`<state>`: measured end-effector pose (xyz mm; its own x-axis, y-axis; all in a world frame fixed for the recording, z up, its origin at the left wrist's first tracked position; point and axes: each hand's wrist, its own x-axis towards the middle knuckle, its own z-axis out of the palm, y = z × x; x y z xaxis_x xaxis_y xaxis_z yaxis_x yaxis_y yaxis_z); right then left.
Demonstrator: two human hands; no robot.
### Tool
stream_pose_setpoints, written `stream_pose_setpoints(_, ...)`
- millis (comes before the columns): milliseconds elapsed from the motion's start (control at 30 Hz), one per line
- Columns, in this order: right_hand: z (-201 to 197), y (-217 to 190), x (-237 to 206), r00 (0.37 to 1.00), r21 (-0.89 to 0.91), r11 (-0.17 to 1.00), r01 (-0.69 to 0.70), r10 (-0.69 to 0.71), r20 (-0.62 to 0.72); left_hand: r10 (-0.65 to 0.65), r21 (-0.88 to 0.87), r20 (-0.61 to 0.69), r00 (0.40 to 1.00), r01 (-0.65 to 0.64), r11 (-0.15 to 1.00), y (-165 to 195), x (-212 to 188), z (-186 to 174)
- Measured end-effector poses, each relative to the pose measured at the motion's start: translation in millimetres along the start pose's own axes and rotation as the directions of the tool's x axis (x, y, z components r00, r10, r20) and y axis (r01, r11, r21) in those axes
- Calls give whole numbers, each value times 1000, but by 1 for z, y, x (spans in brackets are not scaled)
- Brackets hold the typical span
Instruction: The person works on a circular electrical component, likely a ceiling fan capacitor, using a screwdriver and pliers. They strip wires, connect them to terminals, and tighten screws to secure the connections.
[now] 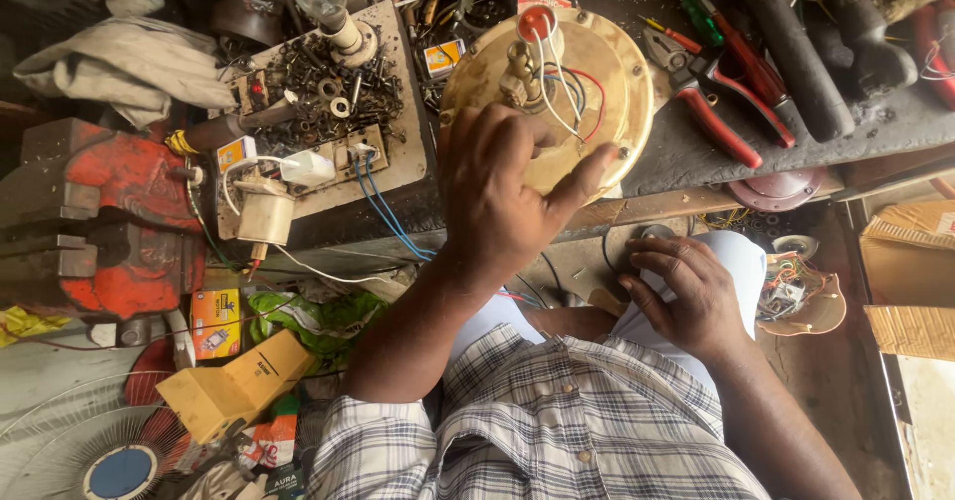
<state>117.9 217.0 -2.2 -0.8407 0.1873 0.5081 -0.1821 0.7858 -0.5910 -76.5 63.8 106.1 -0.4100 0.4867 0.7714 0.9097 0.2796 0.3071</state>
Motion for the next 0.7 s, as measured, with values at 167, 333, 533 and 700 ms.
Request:
stream_pose_setpoints(167,-4,2,-7,1000,-10,1000,-10,11,17,-40,18,11,999,40,999,2,4,0)
stream_pose_setpoints(333,-6,6,-11,1000,-2,1000,4,-4,20,-98,1,46,994,99,995,-5,-7,-7)
stream_pose_setpoints(533,-7,-1,-1,997,7,998,65,-65,34,-170,-16,44,984,171,985,-9,-13,-21)
stream_pose_setpoints(700,-11,-10,7,994,-14,995,101,-100,51,-178,-23,39,983,179,984,-21,-12,-26)
